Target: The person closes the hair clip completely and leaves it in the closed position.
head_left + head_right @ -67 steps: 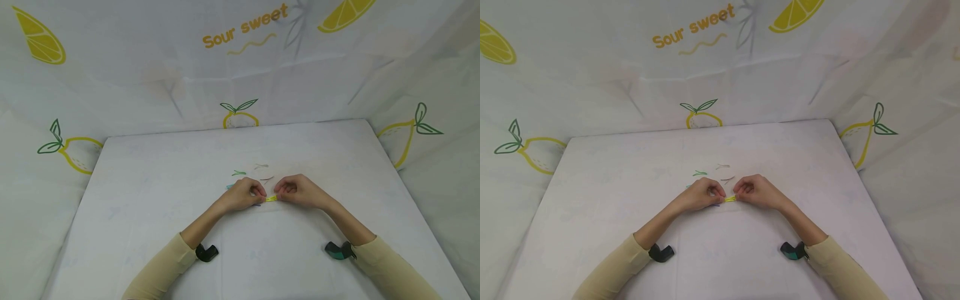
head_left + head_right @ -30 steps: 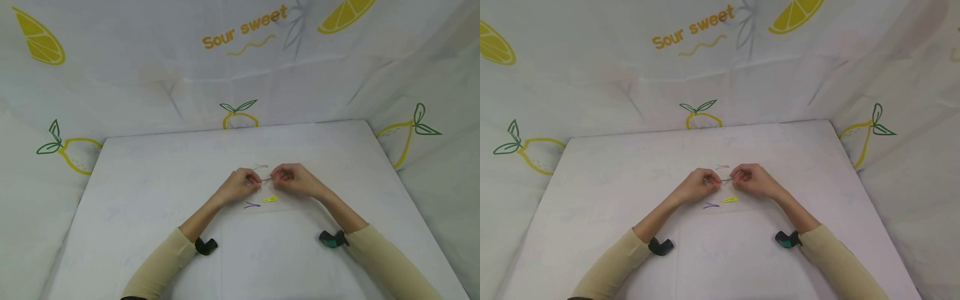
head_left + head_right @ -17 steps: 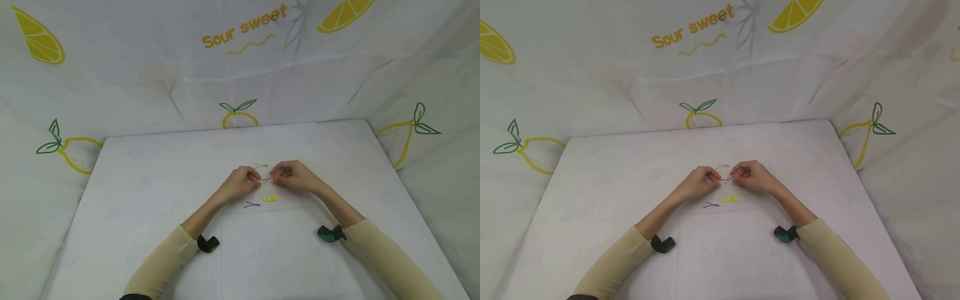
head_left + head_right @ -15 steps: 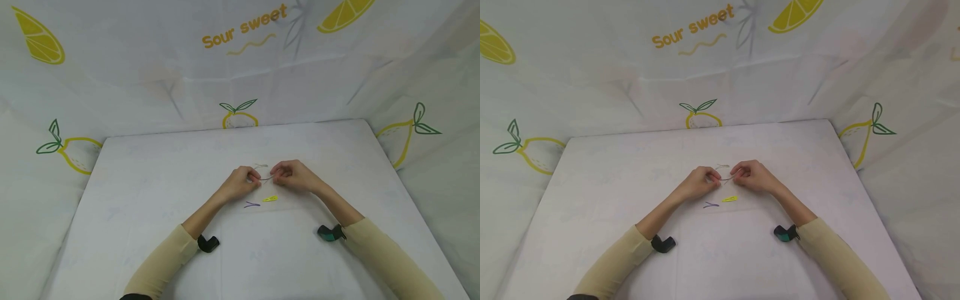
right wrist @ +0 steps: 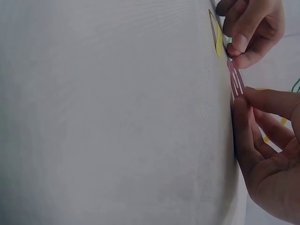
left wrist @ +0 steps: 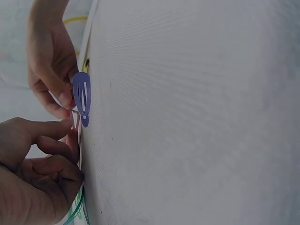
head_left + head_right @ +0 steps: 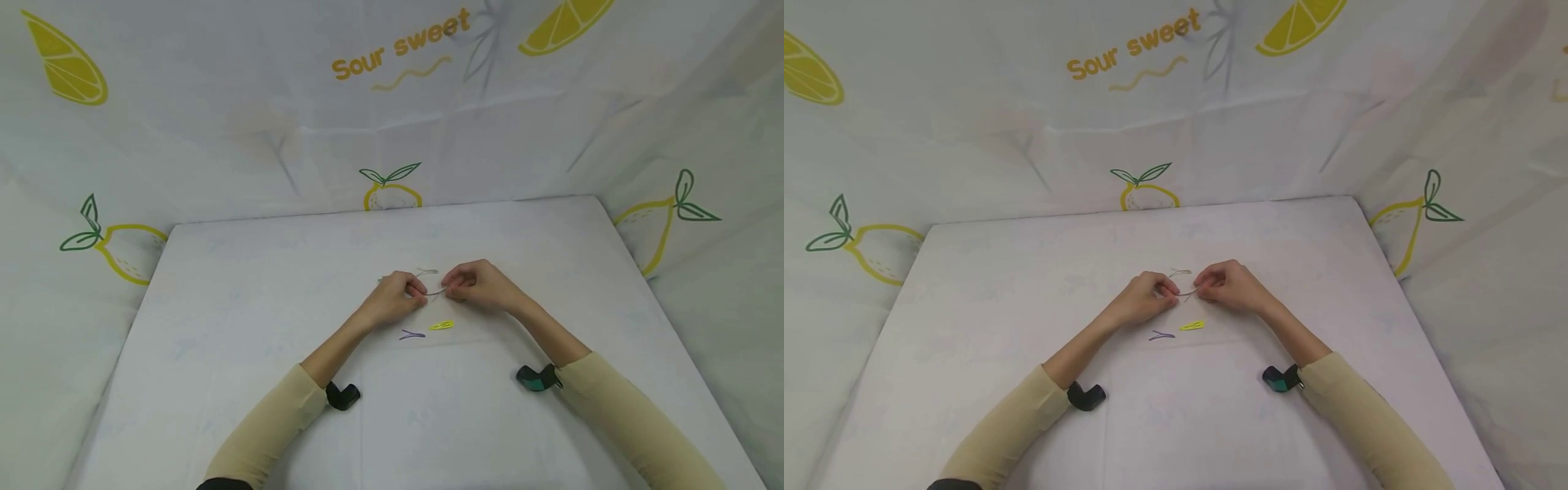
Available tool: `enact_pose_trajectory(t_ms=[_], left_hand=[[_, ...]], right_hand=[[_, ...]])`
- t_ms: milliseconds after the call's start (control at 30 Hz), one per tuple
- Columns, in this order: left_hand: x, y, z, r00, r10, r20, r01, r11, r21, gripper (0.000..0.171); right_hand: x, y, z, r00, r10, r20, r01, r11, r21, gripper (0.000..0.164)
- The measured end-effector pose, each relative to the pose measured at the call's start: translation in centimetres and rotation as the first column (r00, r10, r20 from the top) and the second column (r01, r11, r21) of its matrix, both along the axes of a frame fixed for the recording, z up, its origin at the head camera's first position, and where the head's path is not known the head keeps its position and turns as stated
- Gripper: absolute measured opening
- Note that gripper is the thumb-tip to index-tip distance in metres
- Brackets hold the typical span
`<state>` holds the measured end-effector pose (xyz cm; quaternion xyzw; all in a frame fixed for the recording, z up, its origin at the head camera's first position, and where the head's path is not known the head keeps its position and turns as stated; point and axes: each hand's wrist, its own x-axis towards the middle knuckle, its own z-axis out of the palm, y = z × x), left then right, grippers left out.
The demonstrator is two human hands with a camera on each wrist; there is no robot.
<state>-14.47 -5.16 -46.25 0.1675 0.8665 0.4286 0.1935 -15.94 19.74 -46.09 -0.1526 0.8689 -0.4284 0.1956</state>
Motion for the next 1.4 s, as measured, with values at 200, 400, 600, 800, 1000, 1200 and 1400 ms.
enact_pose_trajectory(t_ms=[200,400,600,800,1000,1200,1400], left_hand=[[-0.1,0.18,-0.1,1.0,-0.002,-0.004,0.002,1.0,0.001,0.013],[-0.13,0.37,-0.06,1.0,0.004,0.021,-0.004,1.0,0.0,0.013],[-0.24,0.37,-0.09,1.0,0.001,0.031,-0.001,1.0,-0.001,0.013],[-0.43,0.32,-0.21,1.0,-0.007,0.028,0.007,1.0,-0.004,0.013],[-0.42,0.24,-0.2,1.0,-0.012,0.019,0.012,1.0,0.0,0.012],[-0.33,0.2,-0.21,1.0,-0.007,0.019,0.006,1.0,0.005,0.012],[-0.26,0.13,-0.07,1.0,0.001,0.031,-0.002,1.0,0.011,0.013]], right_hand=[[-0.03,-0.01,-0.02,1.0,-0.017,0.014,0.017,1.0,0.023,0.02],[-0.06,0.0,-0.11,1.0,-0.017,0.017,0.017,1.0,0.025,0.018],[-0.16,-0.13,-0.04,1.0,-0.012,0.02,0.012,1.0,0.022,0.016],[-0.23,-0.29,0.01,1.0,-0.009,0.016,0.008,1.0,0.026,0.016],[-0.23,-0.31,-0.04,1.0,-0.003,0.018,0.003,1.0,0.011,0.014],[-0.11,-0.36,-0.13,1.0,-0.004,0.027,0.005,1.0,-0.005,0.014],[0.09,-0.34,-0.01,1.0,-0.005,0.009,0.005,1.0,0.005,0.012]])
